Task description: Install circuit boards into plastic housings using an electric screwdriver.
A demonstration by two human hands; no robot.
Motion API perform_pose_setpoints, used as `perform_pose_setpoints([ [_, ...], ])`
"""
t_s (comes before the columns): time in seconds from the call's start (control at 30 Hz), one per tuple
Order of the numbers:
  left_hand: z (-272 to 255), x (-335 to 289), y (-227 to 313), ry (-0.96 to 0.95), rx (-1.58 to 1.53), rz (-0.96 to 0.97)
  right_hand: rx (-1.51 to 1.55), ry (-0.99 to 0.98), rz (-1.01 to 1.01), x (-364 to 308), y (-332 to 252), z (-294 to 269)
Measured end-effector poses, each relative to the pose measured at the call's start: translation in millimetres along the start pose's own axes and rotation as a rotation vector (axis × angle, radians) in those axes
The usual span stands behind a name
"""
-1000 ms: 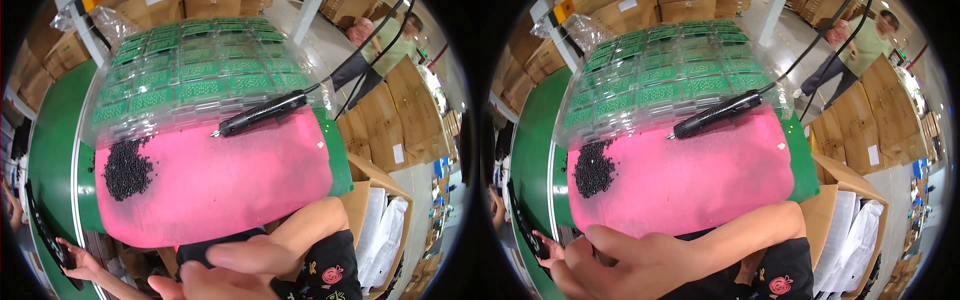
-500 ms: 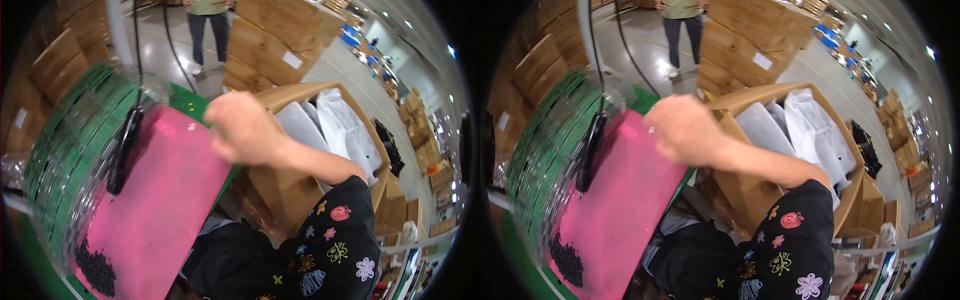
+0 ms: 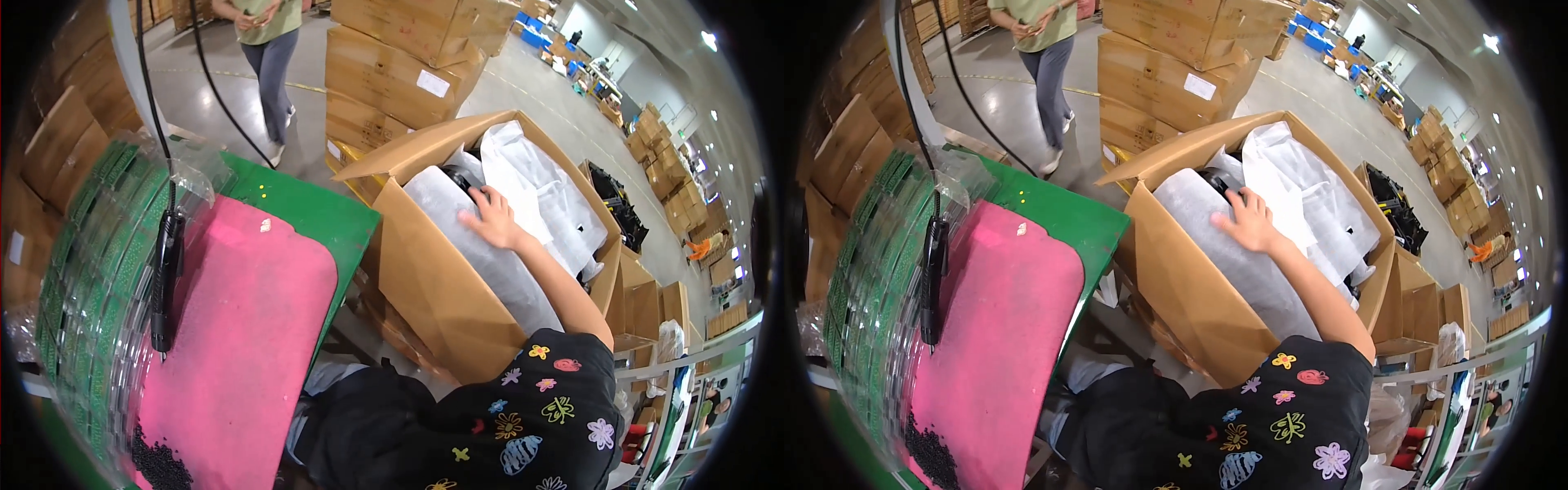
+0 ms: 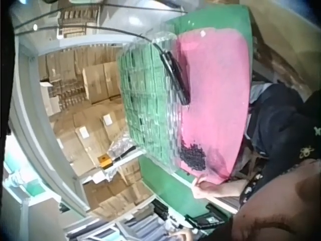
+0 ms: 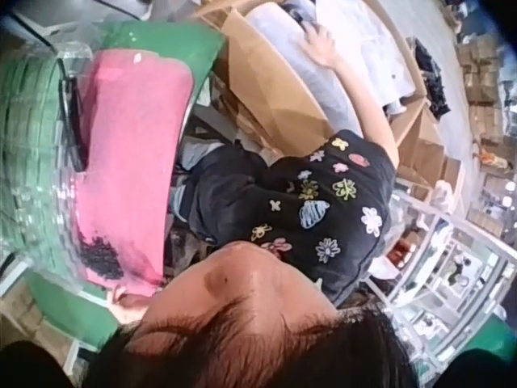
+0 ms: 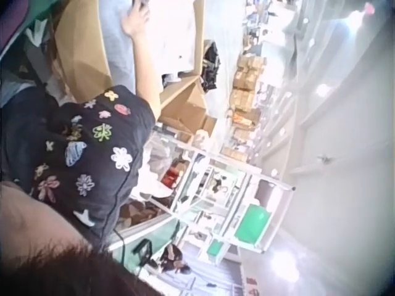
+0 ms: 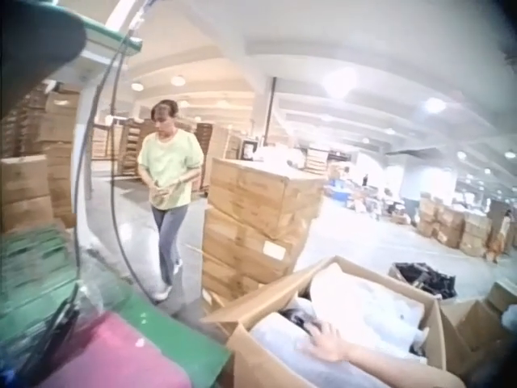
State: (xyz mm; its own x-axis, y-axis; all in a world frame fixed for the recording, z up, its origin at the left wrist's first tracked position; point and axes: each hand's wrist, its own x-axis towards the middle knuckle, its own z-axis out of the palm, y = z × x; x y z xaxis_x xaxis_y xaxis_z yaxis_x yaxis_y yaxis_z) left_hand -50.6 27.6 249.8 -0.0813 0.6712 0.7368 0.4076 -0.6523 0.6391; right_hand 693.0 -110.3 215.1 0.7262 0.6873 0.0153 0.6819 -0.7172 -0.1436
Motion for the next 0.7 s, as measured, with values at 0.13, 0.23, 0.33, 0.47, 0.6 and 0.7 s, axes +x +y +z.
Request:
perform_pose_setpoints([
  [0.13, 51.1, 8.0, 34.7, -0.052, 0.022, -0.163, -0.099, 0.027, -0.072, -28.5, -13.6, 14.1],
  [0.23, 43.8, -0.2, 38.1, -0.114, 0.06, -0.098, 0.265, -0.014, -0.166, -19.2, -15.5, -10.9],
  [0.33, 55.3, -3.0, 39.3, -0.127, -0.203, -0.217, 0.286, 0.146, -0.313, 7.7, 23.2, -11.7],
  [0.47, 60.1, -3.1, 38.1, -0.288, -0.214, -0.194, -0.149, 0.015, -0.131, -1.7, 80.8, -5.7],
  [0.6, 65.0, 1.5, 40.9, -0.419, -0.197, -0.271, -0.227, 0.043, -0.051, -16.6, 88.0, 5.2],
  [0.7, 90.3, 7.3, 58.3, -0.409, -0.216, -0.265, -0.344, 0.064, 0.05, -20.2, 92.7, 6.0],
])
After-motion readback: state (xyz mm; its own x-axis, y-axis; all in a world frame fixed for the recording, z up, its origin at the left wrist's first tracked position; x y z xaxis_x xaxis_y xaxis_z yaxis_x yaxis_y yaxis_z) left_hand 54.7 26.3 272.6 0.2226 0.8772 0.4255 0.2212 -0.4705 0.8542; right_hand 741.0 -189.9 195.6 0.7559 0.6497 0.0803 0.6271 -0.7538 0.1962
